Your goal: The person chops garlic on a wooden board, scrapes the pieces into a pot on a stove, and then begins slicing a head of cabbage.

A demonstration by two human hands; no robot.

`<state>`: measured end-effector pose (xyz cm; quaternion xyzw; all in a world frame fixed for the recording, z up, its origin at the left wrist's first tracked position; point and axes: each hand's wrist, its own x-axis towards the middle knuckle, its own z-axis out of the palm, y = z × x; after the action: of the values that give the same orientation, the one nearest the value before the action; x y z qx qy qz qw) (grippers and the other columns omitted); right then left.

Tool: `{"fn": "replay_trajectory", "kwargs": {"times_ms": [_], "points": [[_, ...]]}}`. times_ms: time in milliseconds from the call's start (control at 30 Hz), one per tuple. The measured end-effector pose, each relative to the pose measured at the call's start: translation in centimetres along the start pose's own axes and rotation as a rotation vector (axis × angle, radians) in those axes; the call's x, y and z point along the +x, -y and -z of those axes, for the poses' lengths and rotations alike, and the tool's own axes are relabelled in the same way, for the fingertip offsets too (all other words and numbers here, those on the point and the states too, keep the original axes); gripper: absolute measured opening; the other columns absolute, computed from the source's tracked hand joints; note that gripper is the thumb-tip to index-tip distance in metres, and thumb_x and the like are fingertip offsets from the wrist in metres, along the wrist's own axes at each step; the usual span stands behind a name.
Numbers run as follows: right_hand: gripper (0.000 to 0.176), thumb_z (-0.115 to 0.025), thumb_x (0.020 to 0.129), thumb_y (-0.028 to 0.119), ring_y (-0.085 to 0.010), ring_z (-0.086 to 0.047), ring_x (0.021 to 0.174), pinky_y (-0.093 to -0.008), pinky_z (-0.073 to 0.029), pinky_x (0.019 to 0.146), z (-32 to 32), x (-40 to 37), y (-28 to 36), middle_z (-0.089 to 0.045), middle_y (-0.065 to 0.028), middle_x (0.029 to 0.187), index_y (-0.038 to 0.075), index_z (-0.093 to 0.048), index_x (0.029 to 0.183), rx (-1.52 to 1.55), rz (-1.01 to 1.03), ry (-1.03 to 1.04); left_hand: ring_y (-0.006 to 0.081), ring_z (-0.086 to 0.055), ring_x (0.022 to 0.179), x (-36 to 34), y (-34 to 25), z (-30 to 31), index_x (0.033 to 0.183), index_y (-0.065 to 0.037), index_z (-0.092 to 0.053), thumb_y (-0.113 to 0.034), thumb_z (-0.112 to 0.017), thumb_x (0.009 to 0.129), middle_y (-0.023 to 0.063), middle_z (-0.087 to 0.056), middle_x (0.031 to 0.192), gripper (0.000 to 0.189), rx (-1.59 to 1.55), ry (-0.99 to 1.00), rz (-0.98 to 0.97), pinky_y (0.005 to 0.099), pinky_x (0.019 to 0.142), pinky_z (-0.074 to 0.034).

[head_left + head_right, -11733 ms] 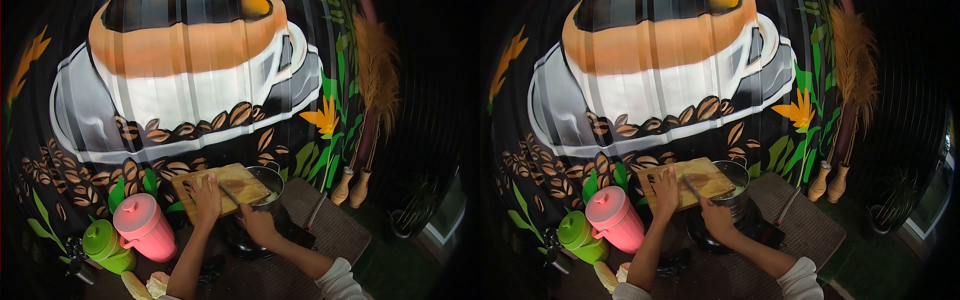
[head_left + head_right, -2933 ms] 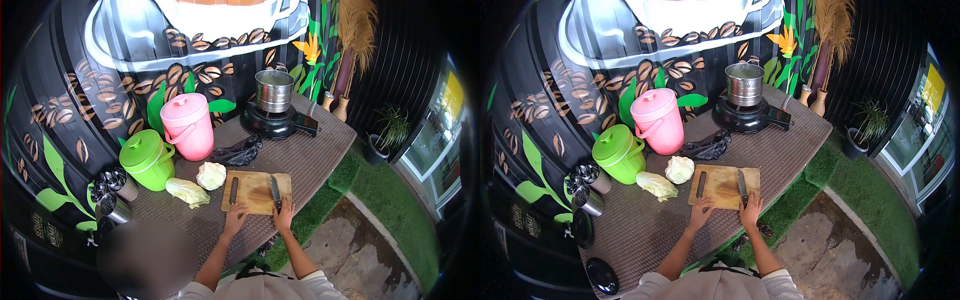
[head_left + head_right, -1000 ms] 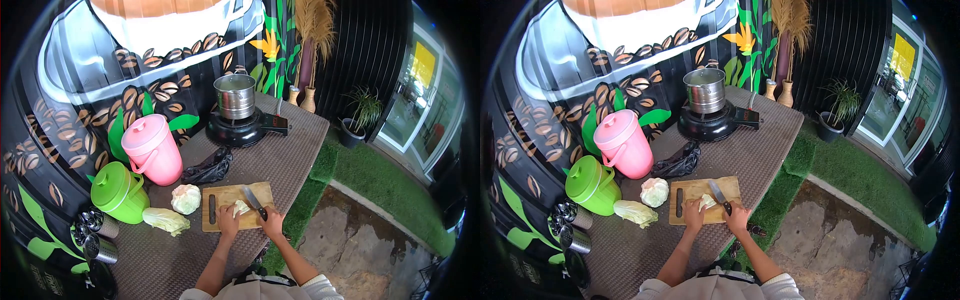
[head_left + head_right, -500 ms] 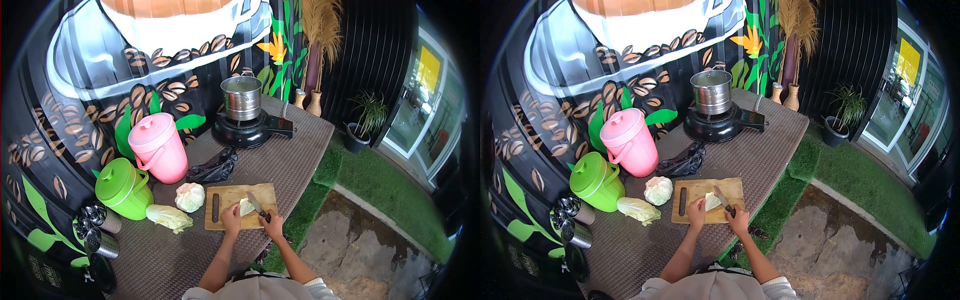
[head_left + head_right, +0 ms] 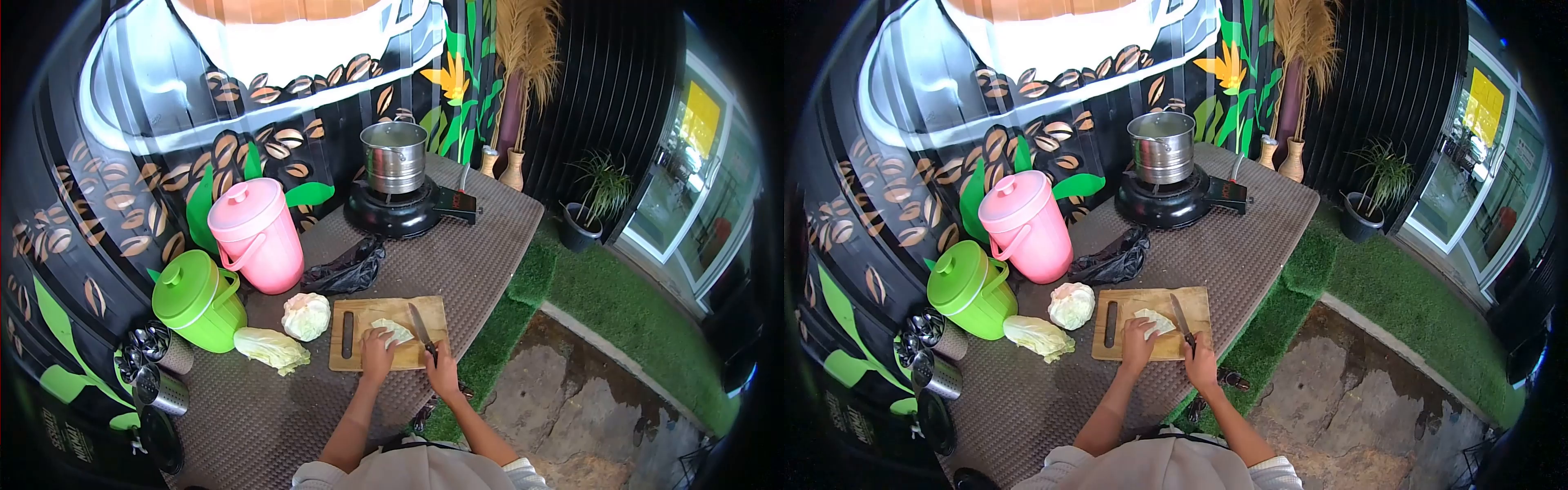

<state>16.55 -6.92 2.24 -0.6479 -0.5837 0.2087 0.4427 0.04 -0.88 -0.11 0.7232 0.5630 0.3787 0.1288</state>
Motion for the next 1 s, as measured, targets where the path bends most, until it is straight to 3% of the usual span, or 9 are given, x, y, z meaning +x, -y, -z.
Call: {"fn": "replay_trajectory", "kwargs": {"times_ms": [67,167,367,467,567,633,733,833,1000], "points": [[0.02,-0.055,0.09,0.017,-0.0471,-0.06,0.075,-0.0534,-0.046,0.063,-0.9,0.1,-0.8,-0.062,-0.0245,0.076,0.002,-0.047,0.101,-0.091,0.163,-0.03,0.0323,-0.051,0.106,0.6,-1.2,-0.2,0.098,-0.005,-0.071,-0.017,-0.067,0.081,0.0103,-0.062,0.109,0.021,0.036,-0.01,0.042,0.0409,0.093,-0.039],[0.021,-0.055,0.09,0.017,-0.0468,-0.06,0.075,-0.0534,-0.046,0.066,-0.6,0.3,1.1,-0.062,-0.0263,0.079,0.002,-0.047,0.102,-0.169,0.007,0.071,0.0336,-0.052,0.104,0.7,-1.7,-0.6,0.1,-0.001,-0.07,-0.02,-0.067,0.084,0.0174,-0.062,0.107,0.025,-0.051,0.059,0.085,0.0412,0.091,-0.043],[0.023,-0.048,0.093,0.023,-0.0457,-0.062,0.071,-0.0555,-0.048,0.062,-0.8,0.9,1.1,-0.063,-0.0269,0.075,0.005,-0.042,0.105,-0.272,-0.036,0.111,0.0331,-0.052,0.103,0.8,-0.6,-1.0,0.095,-0.002,-0.072,-0.019,-0.072,0.079,0.015,-0.059,0.102,0.024,-0.179,-0.003,0.061,0.0401,0.087,-0.044],[0.021,-0.047,0.094,0.023,-0.0453,-0.062,0.071,-0.0554,-0.048,0.061,-0.2,1.0,1.7,-0.063,-0.0255,0.075,0.006,-0.042,0.105,-0.288,-0.091,0.099,0.0309,-0.052,0.102,0.7,-2.5,0.1,0.093,-0.004,-0.073,-0.02,-0.077,0.073,0.0124,-0.059,0.102,0.027,-0.026,-0.003,0.03,0.041,0.087,-0.042],[0.02,-0.047,0.095,0.023,-0.045,-0.062,0.071,-0.0546,-0.048,0.06,0.3,0.7,1.5,-0.064,-0.0237,0.077,0.007,-0.041,0.105,-0.339,-0.048,0.099,0.027,-0.05,0.106,0.6,-5.0,1.7,0.097,-0.008,-0.073,-0.021,-0.076,0.072,0.009,-0.057,0.108,0.028,0.127,0.054,0.198,0.0404,0.091,-0.038],[0.02,-0.047,0.095,0.023,-0.0446,-0.062,0.071,-0.0542,-0.049,0.06,0.5,0.5,1.4,-0.064,-0.0232,0.077,0.007,-0.042,0.105,-0.349,-0.081,0.128,0.0252,-0.05,0.105,0.4,-6.2,2.8,0.098,-0.009,-0.073,-0.02,-0.076,0.072,0.0079,-0.058,0.106,0.029,0.192,-0.139,0.13,0.0403,0.09,-0.035],[0.02,-0.046,0.095,0.023,-0.0434,-0.063,0.072,-0.0533,-0.049,0.06,0.5,0.3,1.3,-0.064,-0.0227,0.078,0.007,-0.042,0.105,-0.349,-0.109,0.158,0.0257,-0.05,0.107,1.5,-3.9,0.9,0.1,-0.007,-0.072,-0.019,-0.073,0.075,0.0078,-0.06,0.105,0.028,-0.016,-0.121,0.001,0.0407,0.092,-0.036],[0.02,-0.046,0.095,0.023,-0.042,-0.063,0.074,-0.0523,-0.05,0.061,0.4,-0.2,1.1,-0.064,-0.0225,0.078,0.007,-0.043,0.105,-0.365,-0.102,0.143,0.031,-0.051,0.105,2.5,-2.6,-1.8,0.099,-0.003,-0.071,-0.013,-0.072,0.076,0.011,-0.062,0.101,0.024,-0.188,-0.048,0.057,0.0417,0.093,-0.039],[0.021,-0.045,0.095,0.024,-0.0409,-0.064,0.073,-0.0509,-0.051,0.062,0.9,-0.4,0.7,-0.064,-0.0222,0.077,0.007,-0.043,0.108,-0.398,-0.082,0.153,0.0314,-0.05,0.109,1.3,-2.6,-3.5,0.106,-0.003,-0.068,-0.012,-0.065,0.083,0.0108,-0.06,0.109,0.026,-0.006,-0.062,-0.05,0.0422,0.095,-0.039]]}}
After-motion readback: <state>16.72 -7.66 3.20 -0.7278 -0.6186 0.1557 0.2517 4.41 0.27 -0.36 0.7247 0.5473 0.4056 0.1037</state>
